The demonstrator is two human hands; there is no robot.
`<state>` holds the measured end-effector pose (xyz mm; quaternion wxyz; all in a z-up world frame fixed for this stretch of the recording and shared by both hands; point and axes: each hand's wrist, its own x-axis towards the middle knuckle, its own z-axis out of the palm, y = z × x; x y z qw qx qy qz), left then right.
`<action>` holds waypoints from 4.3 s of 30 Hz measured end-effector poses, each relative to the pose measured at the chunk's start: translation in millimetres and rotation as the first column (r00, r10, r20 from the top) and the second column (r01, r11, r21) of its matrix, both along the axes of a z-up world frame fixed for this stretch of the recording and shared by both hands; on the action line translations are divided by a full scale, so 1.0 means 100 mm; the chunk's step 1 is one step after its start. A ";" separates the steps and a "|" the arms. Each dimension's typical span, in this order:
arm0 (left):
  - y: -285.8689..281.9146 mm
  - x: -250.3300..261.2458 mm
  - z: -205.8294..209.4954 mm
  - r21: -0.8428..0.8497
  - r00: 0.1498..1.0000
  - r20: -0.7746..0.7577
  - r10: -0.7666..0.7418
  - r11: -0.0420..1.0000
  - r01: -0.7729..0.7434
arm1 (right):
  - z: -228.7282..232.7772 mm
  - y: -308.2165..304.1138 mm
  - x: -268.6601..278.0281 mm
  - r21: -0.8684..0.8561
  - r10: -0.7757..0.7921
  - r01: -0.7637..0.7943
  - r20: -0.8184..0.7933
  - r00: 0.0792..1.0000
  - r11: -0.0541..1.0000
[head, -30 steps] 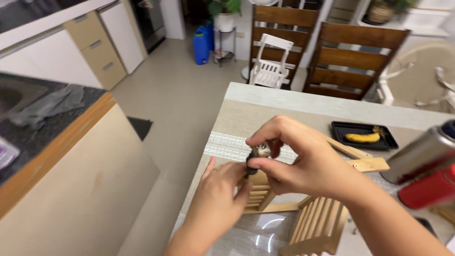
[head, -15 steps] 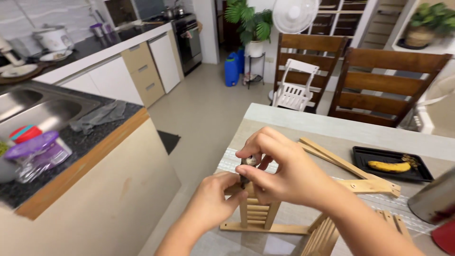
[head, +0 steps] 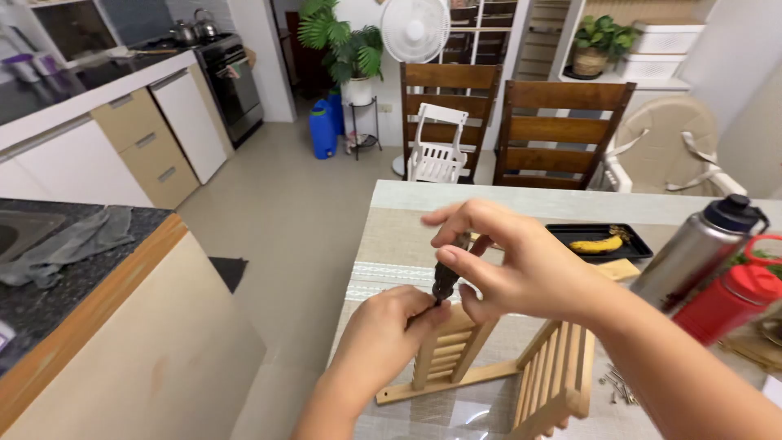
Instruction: The person assembles a wooden rack by aligning slatted frames and securing them with screws using a screwdriver. They position the pieces on a table, insert screws into pre-drilled holes, and tighten them to form a stable structure.
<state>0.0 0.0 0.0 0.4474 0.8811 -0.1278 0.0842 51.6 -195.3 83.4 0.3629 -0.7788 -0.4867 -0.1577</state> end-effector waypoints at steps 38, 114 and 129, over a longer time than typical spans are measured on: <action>-0.07 -0.26 -0.34 -0.130 0.858 0.484 -0.173 0.955 0.266 | 0.00 -0.04 -0.22 -0.015 -0.138 0.140 -0.298 0.944 0.990; -0.10 0.02 -0.33 0.024 0.879 0.448 0.164 0.981 -0.195 | -0.22 0.15 0.00 0.220 -0.096 0.180 -0.347 0.933 0.959; -0.09 0.07 -0.40 0.051 0.879 0.440 0.181 0.973 -0.226 | -0.19 0.27 -0.01 0.188 -0.231 0.259 -0.159 0.960 0.947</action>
